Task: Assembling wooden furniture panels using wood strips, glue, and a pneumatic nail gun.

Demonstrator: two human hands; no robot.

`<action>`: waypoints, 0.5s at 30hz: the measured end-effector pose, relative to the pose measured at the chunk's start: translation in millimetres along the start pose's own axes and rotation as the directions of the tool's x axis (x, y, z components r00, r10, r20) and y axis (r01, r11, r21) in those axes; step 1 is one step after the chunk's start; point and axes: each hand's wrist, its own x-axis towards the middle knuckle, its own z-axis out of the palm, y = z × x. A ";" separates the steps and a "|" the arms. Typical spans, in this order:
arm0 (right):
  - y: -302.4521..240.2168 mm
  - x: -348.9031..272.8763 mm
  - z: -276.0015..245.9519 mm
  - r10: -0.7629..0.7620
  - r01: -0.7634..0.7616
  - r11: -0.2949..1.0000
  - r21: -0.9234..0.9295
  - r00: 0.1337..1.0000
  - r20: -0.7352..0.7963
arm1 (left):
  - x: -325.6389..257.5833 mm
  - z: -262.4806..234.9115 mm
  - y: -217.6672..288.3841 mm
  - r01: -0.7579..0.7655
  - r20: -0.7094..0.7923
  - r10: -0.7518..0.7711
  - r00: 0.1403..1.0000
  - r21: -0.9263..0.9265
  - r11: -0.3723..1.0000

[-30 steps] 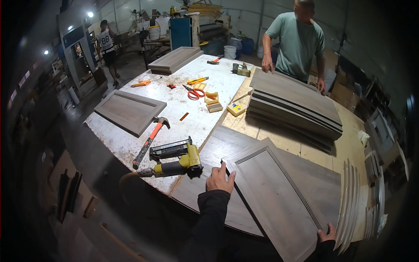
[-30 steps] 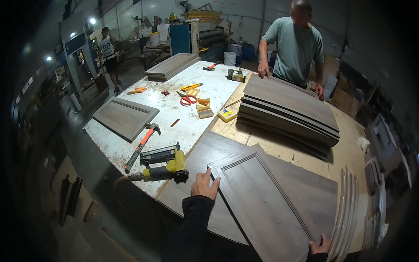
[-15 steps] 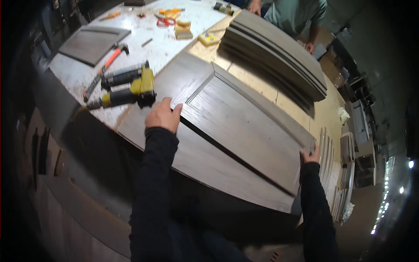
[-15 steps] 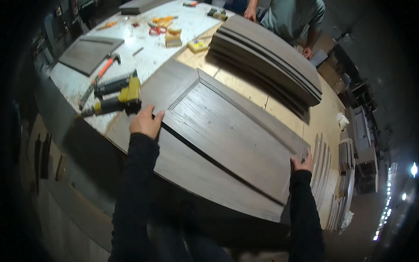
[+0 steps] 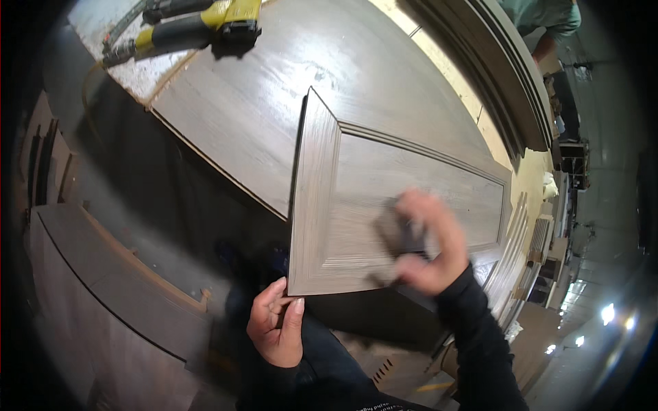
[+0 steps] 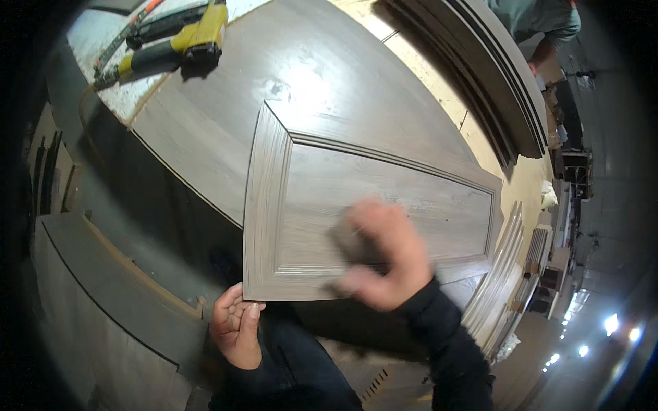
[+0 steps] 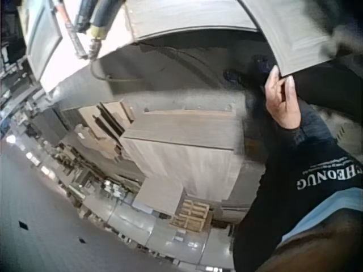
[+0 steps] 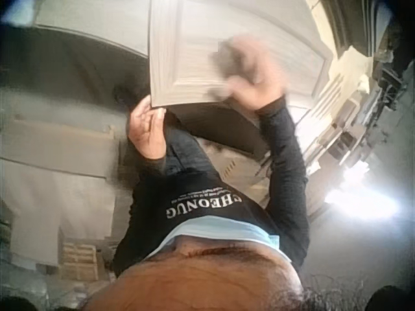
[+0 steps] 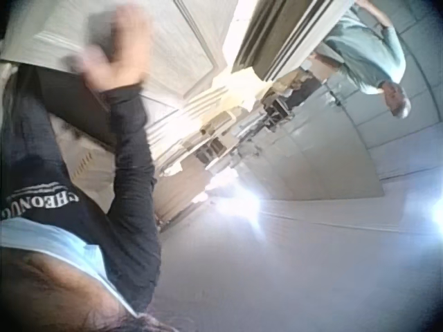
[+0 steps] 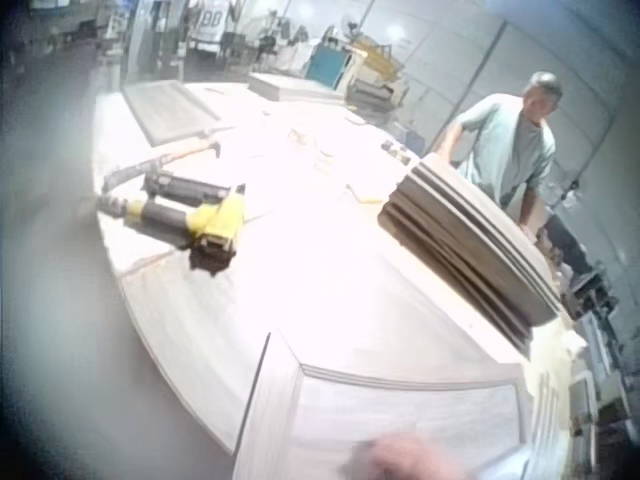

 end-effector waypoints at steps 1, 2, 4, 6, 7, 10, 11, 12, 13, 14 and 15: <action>-30.3 3.5 3.7 -0.022 0.036 0.993 -0.116 0.992 0.126 | -1.2 2.6 -2.1 -0.015 0.037 0.017 0.999 -0.047 0.999; -40.5 2.9 19.0 -0.044 0.050 0.998 -0.037 0.989 0.142 | -2.2 3.1 -4.5 -0.042 0.058 0.046 0.997 -0.069 0.997; -45.6 -2.8 34.6 -0.063 0.060 0.998 0.023 0.984 0.168 | -2.3 6.6 -6.4 -0.025 0.063 0.032 0.998 -0.101 0.995; -36.8 -10.1 48.8 -0.093 0.101 0.991 -0.086 0.991 0.091 | -1.4 5.6 -6.6 -0.022 0.055 0.028 0.998 -0.111 0.994; -36.5 -10.8 51.0 -0.100 0.108 0.991 -0.083 0.990 0.102 | -0.3 3.2 -6.6 -0.035 0.051 0.037 0.998 -0.045 0.998; -37.8 -7.4 50.6 -0.077 0.081 0.995 -0.065 0.995 0.060 | 7.1 -2.9 -5.9 -0.097 0.057 0.092 0.994 0.086 0.992; -38.0 -5.0 48.5 -0.081 0.085 0.994 -0.069 0.994 0.068 | 10.0 -4.3 -5.0 -0.150 0.080 0.139 0.987 0.151 0.977; -37.7 -2.9 46.3 -0.097 0.103 0.992 -0.077 0.992 0.085 | 12.3 -6.5 -3.8 -0.148 0.075 0.138 0.988 0.144 0.978; -37.5 -1.7 44.9 -0.110 0.119 0.989 -0.084 0.989 0.101 | 14.4 -8.4 -1.8 -0.198 0.110 0.177 0.978 0.218 0.956; -36.7 -1.3 45.2 -0.111 0.120 0.989 -0.088 0.988 0.106 | 16.1 -8.9 -0.1 -0.248 0.148 0.213 0.966 0.288 0.925; -34.6 -1.6 46.0 -0.123 0.131 0.988 -0.087 0.988 0.094 | 18.0 -8.2 1.5 -0.245 0.146 0.211 0.966 0.283 0.927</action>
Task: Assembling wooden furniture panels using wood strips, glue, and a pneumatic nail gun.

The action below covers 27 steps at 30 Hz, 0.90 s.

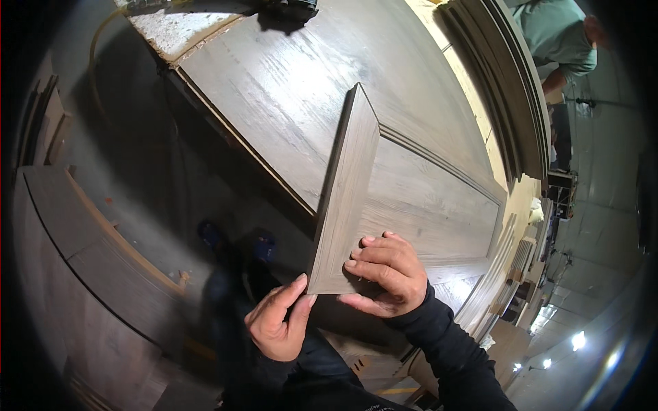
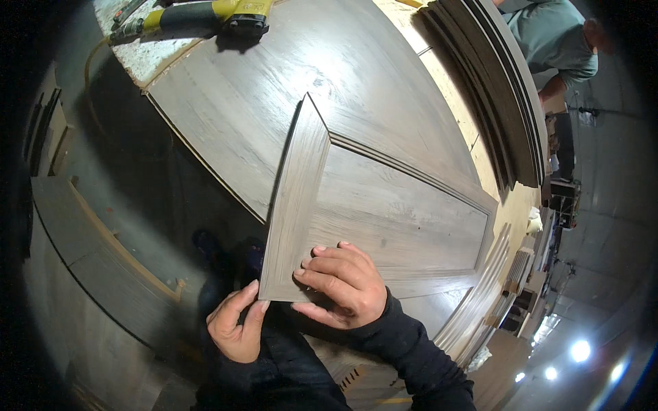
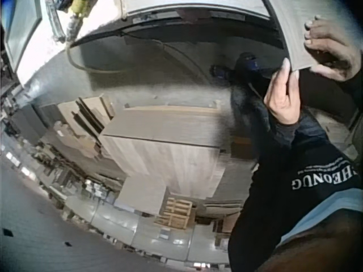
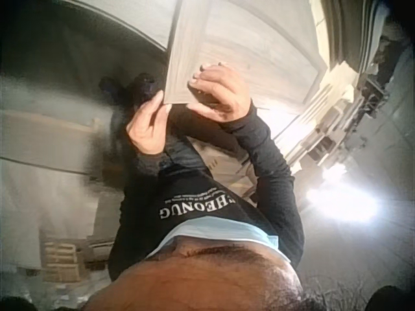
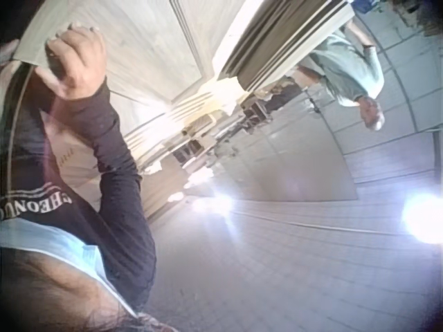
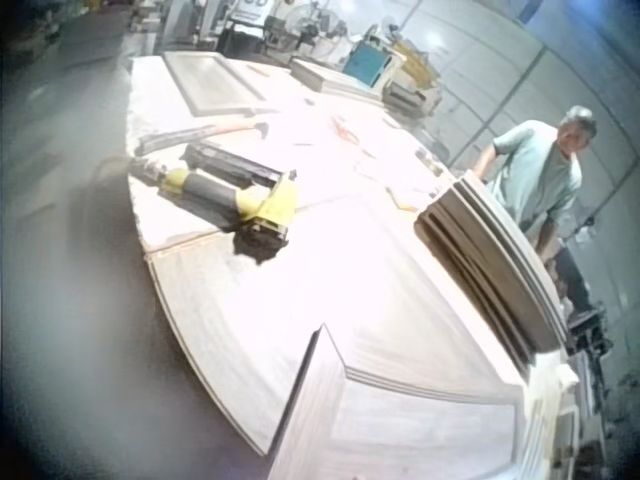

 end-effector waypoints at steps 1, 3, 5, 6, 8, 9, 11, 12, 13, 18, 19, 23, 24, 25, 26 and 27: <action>1.3 -0.5 1.3 -0.011 0.011 1.000 0.005 1.000 -0.015 | 1.8 -1.0 2.1 -0.037 0.005 0.036 0.999 0.036 0.999; 3.5 0.5 5.8 -0.012 0.015 0.999 0.042 0.998 -0.067 | 3.6 -1.0 2.3 -0.071 0.012 0.071 0.997 0.070 0.995; 4.7 1.5 8.6 -0.010 0.020 0.996 0.084 0.992 -0.122 | 3.8 -2.4 0.9 -0.131 0.023 0.129 0.991 0.103 0.986; 5.3 1.8 9.2 -0.022 0.029 0.997 0.074 0.995 -0.100 | 4.2 -3.4 0.8 -0.129 0.023 0.128 0.992 0.104 0.986; 6.4 2.3 7.8 -0.033 0.038 0.997 0.061 0.996 -0.077 | 4.9 -4.0 2.5 -0.203 0.052 0.197 0.979 0.185 0.962; 6.6 2.9 6.9 -0.048 0.050 0.998 0.039 0.998 -0.045 | 4.8 -3.8 3.4 -0.203 0.052 0.197 0.979 0.184 0.962; 5.9 2.9 4.6 -0.062 0.062 0.998 0.015 0.998 -0.013 | 4.2 -2.6 6.6 -0.277 0.063 0.271 0.961 0.280 0.919; 5.1 3.2 4.2 -0.053 0.053 0.999 0.013 0.999 -0.012 | 4.1 -1.8 9.0 -0.278 0.062 0.271 0.960 0.280 0.919; 4.6 2.8 4.0 -0.042 0.042 0.999 0.011 0.999 -0.011 | 3.6 -0.4 11.5 -0.297 0.063 0.293 0.954 0.336 0.894; 3.7 3.0 5.2 -0.044 0.044 0.999 0.005 0.999 -0.021 | 3.0 -3.1 3.8 -0.324 0.069 0.322 0.944 0.369 0.871; 3.6 2.9 6.3 -0.044 0.044 0.999 0.010 0.999 -0.024 | 3.5 -4.5 0.6 -0.333 0.063 0.331 0.941 0.330 0.883; 5.1 0.4 9.8 -0.049 0.049 0.999 0.003 0.998 -0.031 | 3.4 -5.5 1.4 -0.344 0.049 0.347 0.937 0.317 0.884; 4.9 0.7 10.1 -0.053 0.053 0.999 0.008 0.998 -0.033 | 4.4 -7.2 2.6 -0.342 0.051 0.344 0.938 0.317 0.885; 5.6 0.1 9.2 -0.058 0.058 0.998 0.012 0.998 -0.035 | 5.4 -7.5 4.7 -0.356 0.062 0.356 0.932 0.339 0.871; 6.6 0.0 8.9 -0.055 0.056 0.998 0.013 0.998 -0.036 | 6.4 -7.1 6.6 -0.371 0.075 0.369 0.926 0.361 0.856; 7.4 0.4 8.5 -0.038 0.043 0.997 0.060 0.996 -0.080 | 6.7 -5.4 9.1 -0.373 0.080 0.371 0.925 0.363 0.854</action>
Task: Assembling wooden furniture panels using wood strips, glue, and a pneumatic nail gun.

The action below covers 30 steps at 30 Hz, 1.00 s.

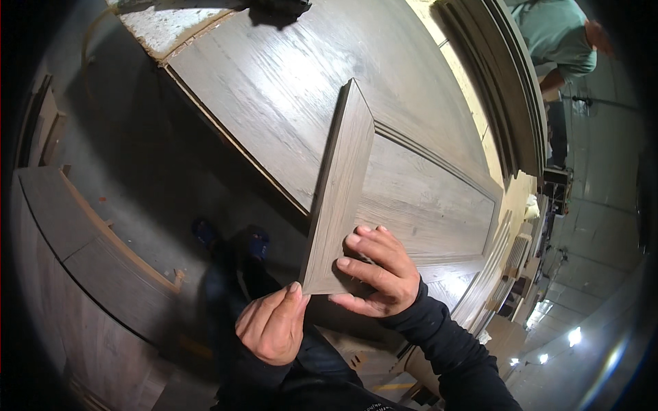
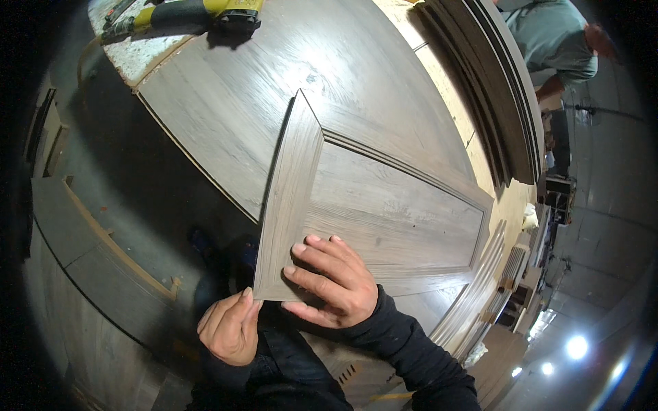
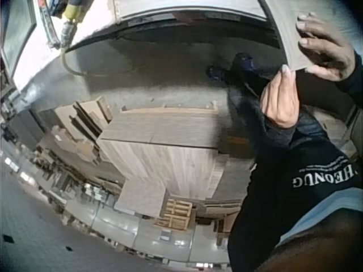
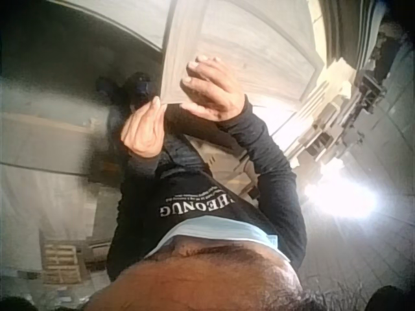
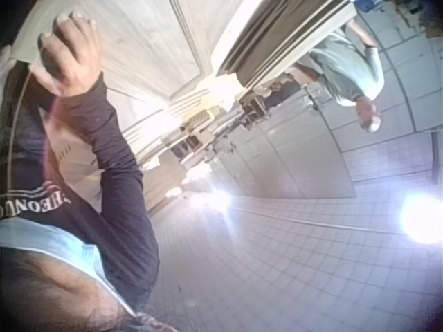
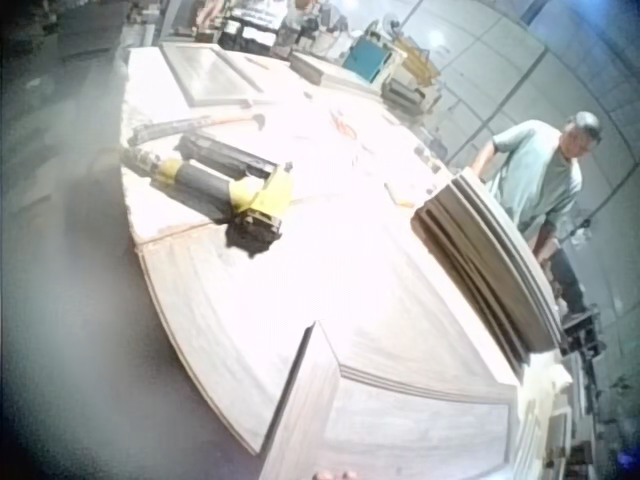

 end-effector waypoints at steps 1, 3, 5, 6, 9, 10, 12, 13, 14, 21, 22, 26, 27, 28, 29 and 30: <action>-0.4 2.7 4.9 0.014 -0.011 0.999 0.052 0.998 -0.057 | 1.7 -2.1 -1.1 -0.005 0.002 0.005 1.000 0.017 1.000; -6.2 8.4 -3.8 0.021 -0.020 0.999 -0.050 1.000 0.005 | 5.0 -2.1 2.7 -0.013 -0.013 0.013 1.000 0.027 1.000; -7.5 13.7 -7.0 0.021 -0.015 0.988 -0.151 0.999 0.040 | 9.6 -4.3 5.2 0.018 0.026 -0.018 0.999 0.033 0.999; -7.2 13.7 -7.5 0.022 -0.012 0.987 -0.158 0.998 0.064 | 11.9 -7.6 5.1 0.034 0.049 -0.035 0.998 0.018 0.999; -6.7 12.6 -9.7 0.008 0.004 0.990 -0.140 0.996 0.084 | 38.1 -33.3 11.1 0.021 0.208 -0.023 0.978 0.012 1.000; -6.2 11.4 -10.5 0.012 0.001 0.989 -0.145 0.996 0.087 | 54.9 -42.1 9.0 -0.040 0.184 0.036 0.982 0.018 0.999; -2.8 6.1 -10.4 0.020 -0.006 0.989 -0.150 0.996 0.092 | 105.3 -54.7 3.9 -0.226 0.113 0.217 0.970 0.076 0.971; -0.2 3.0 -9.7 0.027 -0.013 0.988 -0.154 0.996 0.091 | 137.7 -55.9 3.9 -0.306 0.068 0.299 0.952 0.126 0.944; -3.4 1.6 -12.9 0.018 -0.007 0.988 -0.155 0.997 0.075 | 169.1 -60.6 6.4 -0.369 0.069 0.363 0.929 0.226 0.901; -16.2 11.7 -6.2 -0.030 0.038 0.992 -0.118 0.997 0.070 | 327.6 -18.9 -54.7 -0.299 0.206 0.245 0.947 0.844 0.446; -13.1 10.3 -6.1 0.001 0.008 0.992 -0.128 0.997 0.077 | 332.7 -9.5 -58.0 -0.292 0.196 0.253 0.947 0.851 0.435; -9.9 11.1 -13.6 -0.009 0.015 0.993 -0.117 0.998 0.056 | 331.7 -28.2 -39.3 -0.470 0.412 0.231 0.881 0.721 0.509; -10.7 12.7 -14.9 -0.003 0.010 0.994 -0.106 0.998 0.064 | 325.8 -44.0 -32.5 -0.518 0.498 0.186 0.847 0.695 0.499; -8.9 11.6 -13.6 0.007 0.000 0.995 -0.104 0.998 0.066 | 316.5 -57.9 -35.1 -0.603 0.543 0.300 0.784 0.551 0.577; -6.5 10.8 -13.5 0.014 -0.007 0.994 -0.108 0.998 0.067 | 304.1 -71.1 -31.6 -0.637 0.584 0.319 0.747 0.490 0.595; 0.3 4.1 -13.3 0.040 -0.031 0.993 -0.114 0.996 0.078 | 284.2 -70.9 -21.7 -0.628 0.575 0.360 0.734 0.375 0.682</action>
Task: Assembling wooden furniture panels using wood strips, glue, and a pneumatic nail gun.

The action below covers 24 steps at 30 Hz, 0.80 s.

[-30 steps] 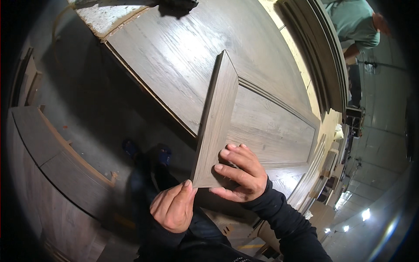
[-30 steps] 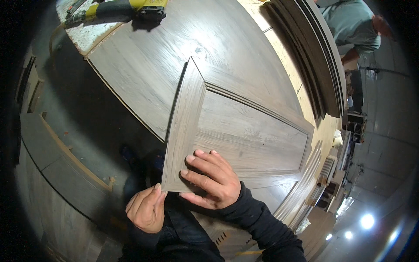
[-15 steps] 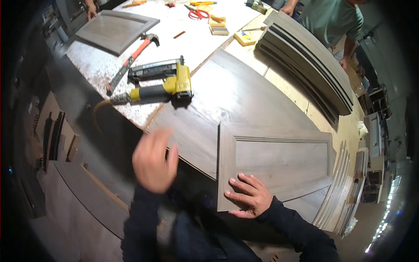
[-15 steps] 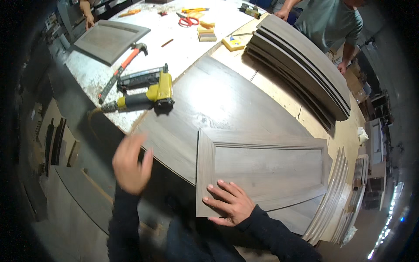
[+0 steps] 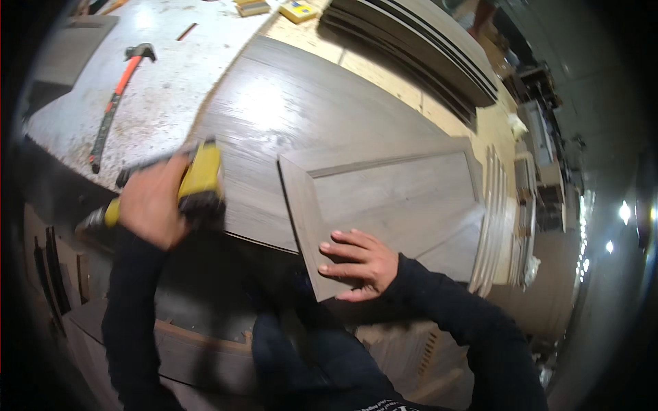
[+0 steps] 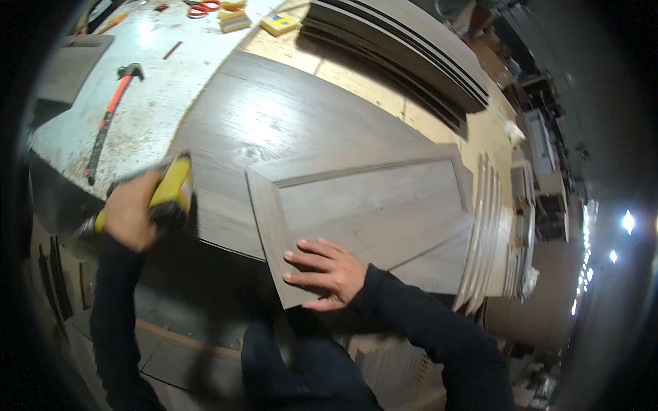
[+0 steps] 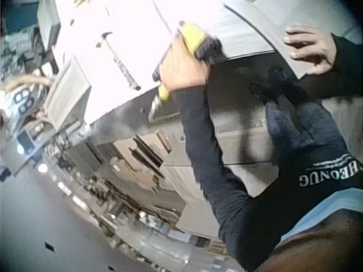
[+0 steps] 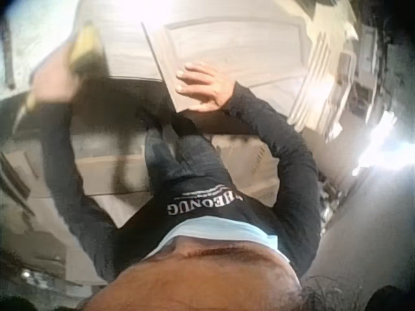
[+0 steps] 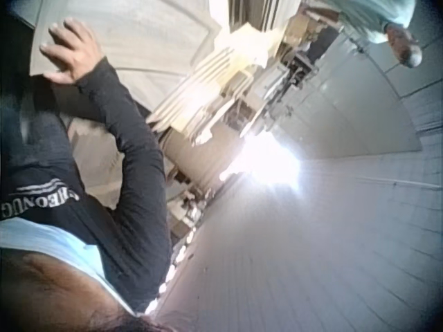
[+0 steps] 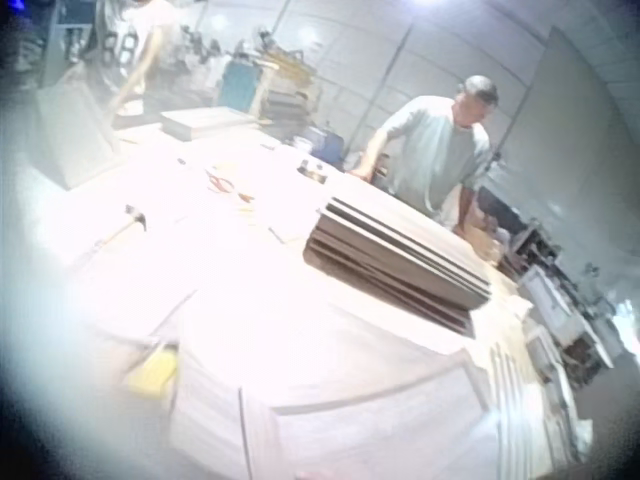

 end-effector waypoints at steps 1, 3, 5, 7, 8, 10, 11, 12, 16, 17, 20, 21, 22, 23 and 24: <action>1.0 -2.7 -2.6 0.002 -0.002 1.000 0.000 1.000 -0.005 | -11.1 -17.2 17.1 -0.019 0.073 0.026 0.997 -0.103 0.995; -2.1 1.7 -2.6 -0.018 0.018 1.000 0.007 1.000 -0.009 | -37.8 -55.7 42.4 -0.078 0.101 0.104 0.989 -0.237 0.968; -4.7 3.9 -0.4 -0.015 0.015 1.000 0.013 1.000 -0.005 | -62.3 -56.4 46.7 0.154 0.321 0.022 0.947 -0.513 0.845; -5.0 2.2 0.8 -0.010 0.010 1.000 0.006 1.000 -0.009 | -82.3 -38.4 40.7 0.299 0.463 0.106 0.880 -0.713 0.634; -6.2 1.0 0.9 0.008 -0.008 1.000 -0.011 1.000 0.009 | -94.1 -21.6 37.1 0.282 0.457 0.171 0.873 -0.757 0.590; -6.9 1.5 3.6 0.005 -0.004 1.000 -0.008 1.000 0.010 | -113.8 8.1 34.3 0.276 0.449 0.236 0.862 -0.805 0.526; -7.0 2.3 6.2 -0.009 0.009 1.000 0.000 1.000 0.000 | -121.9 18.9 35.0 0.293 0.451 0.227 0.863 -0.814 0.502; -5.4 5.2 7.2 -0.012 0.012 1.000 -0.016 1.000 0.000 | -127.9 28.9 35.2 0.310 0.452 0.217 0.865 -0.822 0.477; -7.1 6.3 6.2 0.007 -0.007 0.999 -0.044 1.000 0.014 | -137.7 51.2 40.1 0.307 0.376 0.263 0.888 -0.913 0.269; -7.0 4.8 6.8 0.019 -0.018 0.998 -0.054 1.000 0.017 | -137.7 57.7 41.3 0.311 0.374 0.258 0.891 -0.916 0.255; -5.4 5.6 8.5 0.012 -0.012 0.998 -0.067 1.000 -0.001 | -140.1 68.4 43.2 0.218 0.263 0.207 0.942 -0.952 0.217; -5.7 5.7 8.2 0.008 -0.008 0.998 -0.067 1.000 0.004 | -142.2 70.1 43.3 0.218 0.262 0.201 0.944 -0.952 0.215; -6.2 5.5 8.7 0.012 -0.012 0.997 -0.073 1.000 0.006 | -144.9 72.2 43.3 0.233 0.271 0.186 0.945 -0.951 0.203; -6.2 5.3 9.0 0.017 -0.017 0.997 -0.080 1.000 0.008 | -146.8 73.5 43.1 0.246 0.279 0.172 0.945 -0.950 0.191; -5.9 5.2 8.9 0.016 -0.016 0.997 -0.081 1.000 0.009 | -147.6 74.3 42.6 0.246 0.278 0.171 0.945 -0.951 0.190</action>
